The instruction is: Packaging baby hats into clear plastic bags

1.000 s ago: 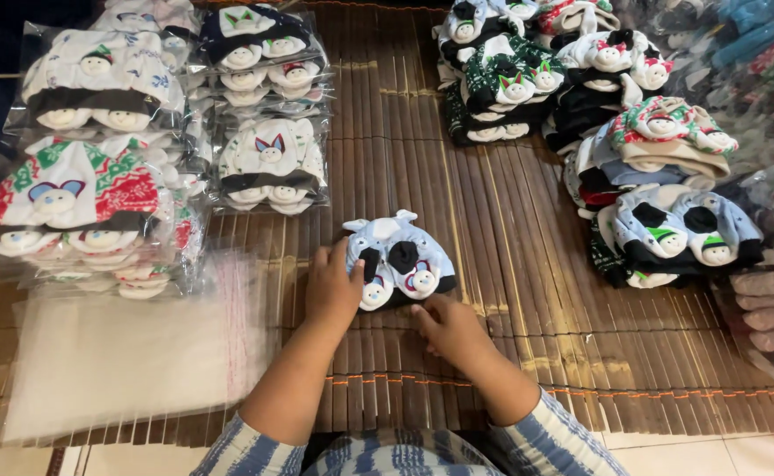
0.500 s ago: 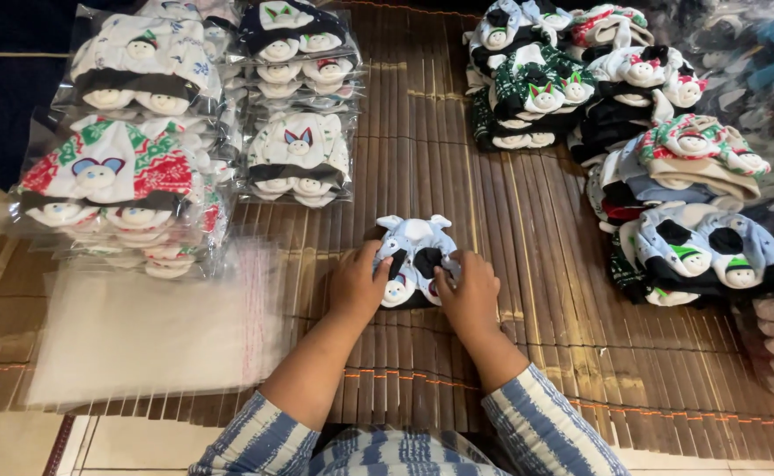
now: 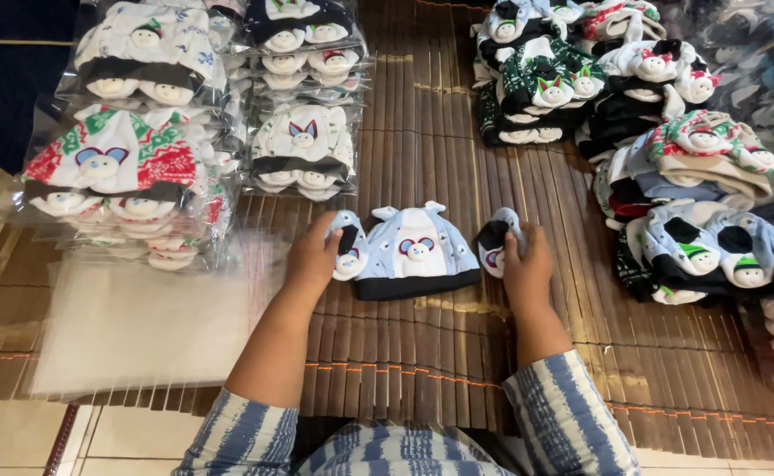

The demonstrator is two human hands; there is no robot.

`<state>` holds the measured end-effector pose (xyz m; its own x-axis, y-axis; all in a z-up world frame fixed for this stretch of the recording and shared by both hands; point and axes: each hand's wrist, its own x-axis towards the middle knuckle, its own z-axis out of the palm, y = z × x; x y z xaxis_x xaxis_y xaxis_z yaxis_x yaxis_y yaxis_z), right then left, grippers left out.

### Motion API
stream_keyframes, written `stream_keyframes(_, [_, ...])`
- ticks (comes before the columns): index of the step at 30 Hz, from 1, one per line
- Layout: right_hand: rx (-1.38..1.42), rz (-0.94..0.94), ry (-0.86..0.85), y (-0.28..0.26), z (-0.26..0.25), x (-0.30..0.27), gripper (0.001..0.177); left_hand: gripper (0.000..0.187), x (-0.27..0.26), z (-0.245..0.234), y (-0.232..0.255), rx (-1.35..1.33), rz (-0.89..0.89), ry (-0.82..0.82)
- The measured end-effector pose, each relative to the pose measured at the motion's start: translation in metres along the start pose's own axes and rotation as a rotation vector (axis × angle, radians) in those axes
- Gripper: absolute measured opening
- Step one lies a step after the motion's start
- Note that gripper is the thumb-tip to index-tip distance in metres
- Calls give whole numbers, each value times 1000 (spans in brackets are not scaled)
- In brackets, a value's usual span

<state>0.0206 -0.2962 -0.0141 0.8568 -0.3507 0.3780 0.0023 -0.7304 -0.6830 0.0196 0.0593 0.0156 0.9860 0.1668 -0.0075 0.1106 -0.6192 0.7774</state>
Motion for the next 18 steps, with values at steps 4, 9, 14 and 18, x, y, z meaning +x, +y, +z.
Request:
stream_keyframes(4, [-80,-37,4,14,11,-3,24,44,-3,3,-6,342,31,-37])
stream_keyframes(9, [-433,-497,300,-27,1,-19,58,52,-3,1,-5,705,110,126])
stream_keyframes(14, [-246,-827,-62,-82,3,-46,53,52,-20,26,12,611,219,228])
stream_keyframes(18, [-424,-844,-242,-86,11,-62,58,74,-43,23,47,645,33,-244])
